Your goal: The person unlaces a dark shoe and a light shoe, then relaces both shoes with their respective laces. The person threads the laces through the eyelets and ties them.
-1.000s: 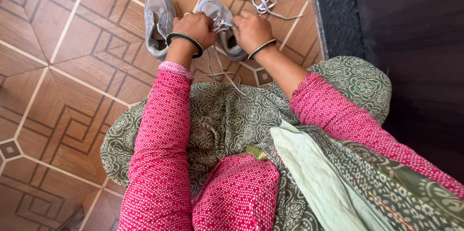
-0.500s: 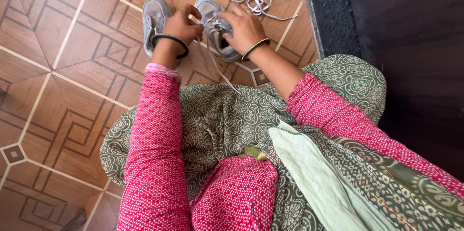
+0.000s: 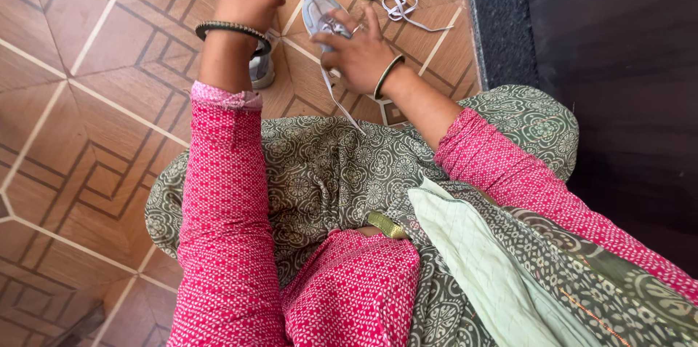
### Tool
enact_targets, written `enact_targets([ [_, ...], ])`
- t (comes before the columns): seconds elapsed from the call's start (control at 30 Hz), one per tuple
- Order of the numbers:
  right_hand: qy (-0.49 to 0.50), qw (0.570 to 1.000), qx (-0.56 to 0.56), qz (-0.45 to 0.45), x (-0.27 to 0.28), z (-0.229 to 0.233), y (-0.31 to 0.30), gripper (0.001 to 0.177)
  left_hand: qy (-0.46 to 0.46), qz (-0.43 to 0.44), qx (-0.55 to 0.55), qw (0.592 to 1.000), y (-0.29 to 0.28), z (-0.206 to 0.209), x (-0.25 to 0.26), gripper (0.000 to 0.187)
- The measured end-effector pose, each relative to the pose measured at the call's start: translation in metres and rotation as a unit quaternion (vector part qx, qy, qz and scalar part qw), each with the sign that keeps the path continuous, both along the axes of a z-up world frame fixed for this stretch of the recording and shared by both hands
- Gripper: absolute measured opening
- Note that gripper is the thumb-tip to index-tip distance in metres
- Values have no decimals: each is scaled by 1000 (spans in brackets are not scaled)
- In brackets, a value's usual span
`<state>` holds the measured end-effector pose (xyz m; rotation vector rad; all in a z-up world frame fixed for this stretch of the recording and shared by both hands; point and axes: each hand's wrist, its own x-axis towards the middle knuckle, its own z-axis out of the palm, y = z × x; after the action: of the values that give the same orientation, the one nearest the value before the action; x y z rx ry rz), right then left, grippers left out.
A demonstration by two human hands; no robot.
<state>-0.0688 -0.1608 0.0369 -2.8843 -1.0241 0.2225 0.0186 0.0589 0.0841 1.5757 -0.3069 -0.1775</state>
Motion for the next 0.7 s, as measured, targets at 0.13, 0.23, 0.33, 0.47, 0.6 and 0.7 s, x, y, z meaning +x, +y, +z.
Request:
enact_targets([
  [0.13,-197,974,-13,111,-18,1,9,23,-33,27,-28,999,0,5,-1,12],
  [0.23,-160,971,-96,148,-30,14,9,14,-86,47,-6,995,6,-1,-6,15],
  [0.33,-87,977,-122,150,-33,41,5,18,-122,90,30,988,10,-9,-6,15],
  [0.47,69,997,-13,44,-20,75,-14,16,-266,240,272,893,12,-15,1,9],
  [0.6,156,915,359,-96,-5,85,-51,21,-224,266,541,765,-9,-7,-18,27],
  [0.7,295,764,566,-94,3,84,-70,38,-152,144,624,753,-38,2,-41,33],
])
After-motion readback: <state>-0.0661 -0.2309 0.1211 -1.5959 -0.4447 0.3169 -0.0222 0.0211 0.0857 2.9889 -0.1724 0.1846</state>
